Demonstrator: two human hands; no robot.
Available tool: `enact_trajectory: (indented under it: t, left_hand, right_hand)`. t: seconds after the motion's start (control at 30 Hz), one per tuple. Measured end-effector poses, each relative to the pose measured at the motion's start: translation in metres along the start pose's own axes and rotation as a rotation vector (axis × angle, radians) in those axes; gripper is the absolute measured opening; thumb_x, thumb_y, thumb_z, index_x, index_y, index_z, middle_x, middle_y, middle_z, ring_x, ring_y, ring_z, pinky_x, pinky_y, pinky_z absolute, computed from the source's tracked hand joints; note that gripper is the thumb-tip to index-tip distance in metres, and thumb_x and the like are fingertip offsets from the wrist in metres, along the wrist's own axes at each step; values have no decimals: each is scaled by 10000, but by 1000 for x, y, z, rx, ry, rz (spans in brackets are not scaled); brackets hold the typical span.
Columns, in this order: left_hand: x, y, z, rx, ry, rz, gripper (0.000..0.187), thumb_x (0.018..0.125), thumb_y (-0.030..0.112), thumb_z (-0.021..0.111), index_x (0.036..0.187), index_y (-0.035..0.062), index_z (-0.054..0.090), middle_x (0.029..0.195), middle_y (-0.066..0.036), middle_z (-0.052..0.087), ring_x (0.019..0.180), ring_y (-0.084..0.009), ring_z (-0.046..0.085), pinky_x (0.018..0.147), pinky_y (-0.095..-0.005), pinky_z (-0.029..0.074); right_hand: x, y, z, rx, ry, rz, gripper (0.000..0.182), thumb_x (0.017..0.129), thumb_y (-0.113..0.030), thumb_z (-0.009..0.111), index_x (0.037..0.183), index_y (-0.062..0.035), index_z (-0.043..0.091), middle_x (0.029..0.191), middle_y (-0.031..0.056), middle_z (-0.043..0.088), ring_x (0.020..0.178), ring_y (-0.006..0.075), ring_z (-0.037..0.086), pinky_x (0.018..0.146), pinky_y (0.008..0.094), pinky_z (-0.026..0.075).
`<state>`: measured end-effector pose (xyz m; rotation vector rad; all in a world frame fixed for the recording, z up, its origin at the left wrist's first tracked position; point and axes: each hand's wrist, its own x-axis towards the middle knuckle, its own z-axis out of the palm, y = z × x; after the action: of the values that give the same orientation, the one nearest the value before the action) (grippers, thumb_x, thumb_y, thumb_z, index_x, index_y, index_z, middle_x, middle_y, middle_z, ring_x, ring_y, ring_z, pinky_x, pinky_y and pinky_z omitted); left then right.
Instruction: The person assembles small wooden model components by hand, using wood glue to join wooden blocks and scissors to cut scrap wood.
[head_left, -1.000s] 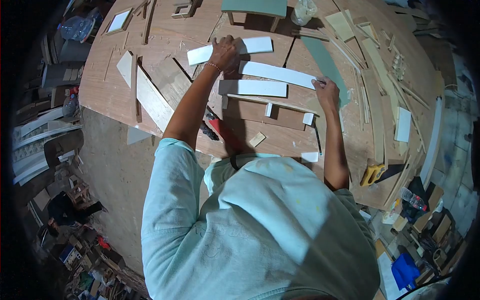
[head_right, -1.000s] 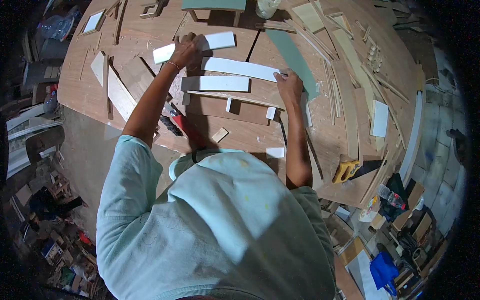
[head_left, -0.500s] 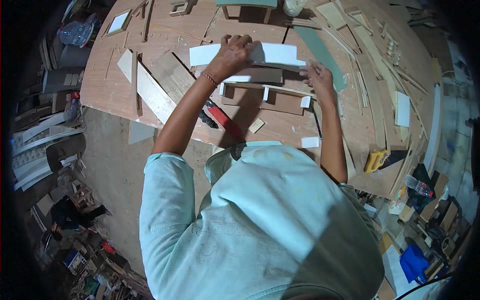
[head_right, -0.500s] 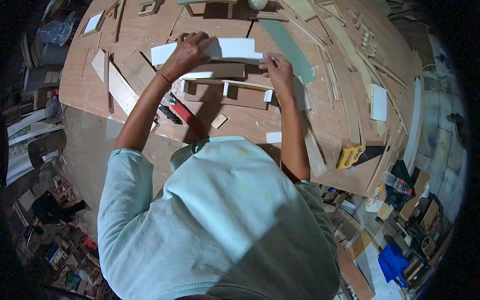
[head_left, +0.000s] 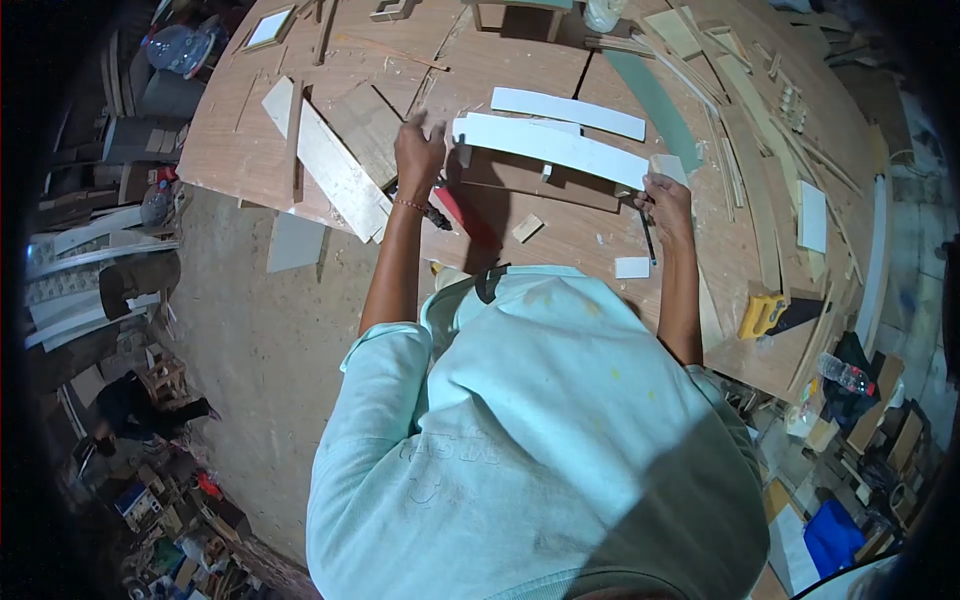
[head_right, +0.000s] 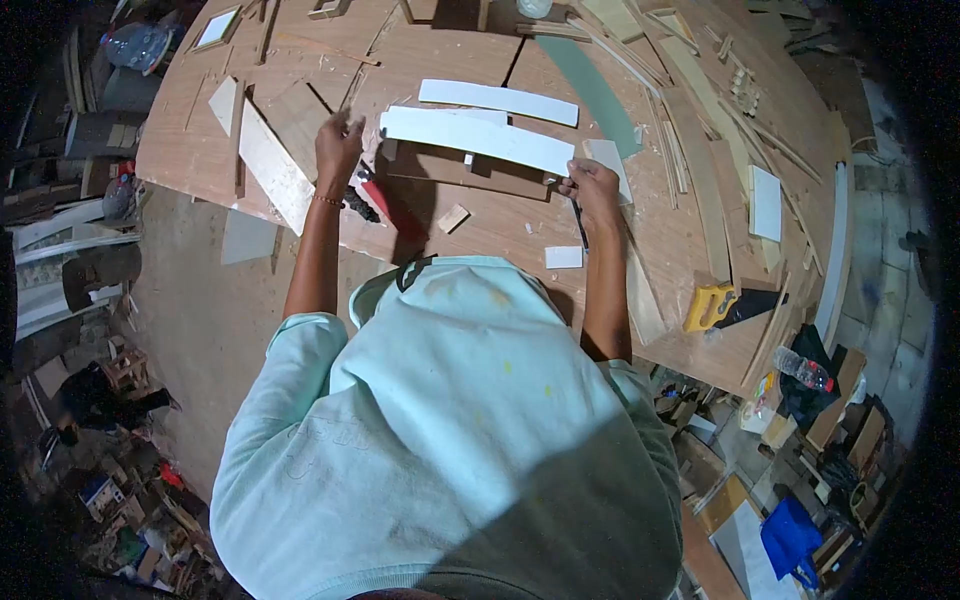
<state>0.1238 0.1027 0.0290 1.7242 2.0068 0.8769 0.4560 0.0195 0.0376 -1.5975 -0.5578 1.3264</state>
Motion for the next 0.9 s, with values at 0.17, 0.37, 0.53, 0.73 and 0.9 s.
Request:
enact_trajectory:
  t: [0.17,0.37,0.53,0.73,0.9]
  left_hand:
    - [-11,-16,8,-415,-113,-204,253,724,172,555,891,-12,602,744,-152,616,630,-181,588,594,-276,442]
    - [-23,-8,7,-388,-141,-196,180,721,107,554,843,-8,620,756,-137,620,646,-168,595,598,-265,451]
    - [-38,8,4,-438,-96,-222,161,693,25,559,838,-5,622,756,-127,623,657,-157,600,607,-243,459]
    - [-49,7,7,-410,-8,-184,186,669,5,570,848,-13,617,747,-128,623,662,-152,600,604,-241,461]
    - [-44,18,5,-425,8,-183,191,669,-11,563,853,-35,606,762,-125,621,665,-146,593,613,-236,461]
  right_hand:
    - [0,11,-3,11,-54,7,143,757,-76,566,845,23,512,686,40,498,566,114,484,527,247,466]
    - [-1,12,2,-75,-33,-15,141,760,-75,560,852,25,519,685,35,498,565,110,484,521,245,469]
    - [-3,15,-2,-62,-8,-48,135,754,-53,555,849,38,529,677,45,505,551,109,484,503,238,476]
    - [-11,15,-5,-17,11,-71,154,736,-49,576,844,59,553,675,66,526,550,113,499,494,224,483]
    - [-12,10,-1,-116,76,-109,168,728,-63,591,834,66,573,677,79,541,561,120,517,500,214,487]
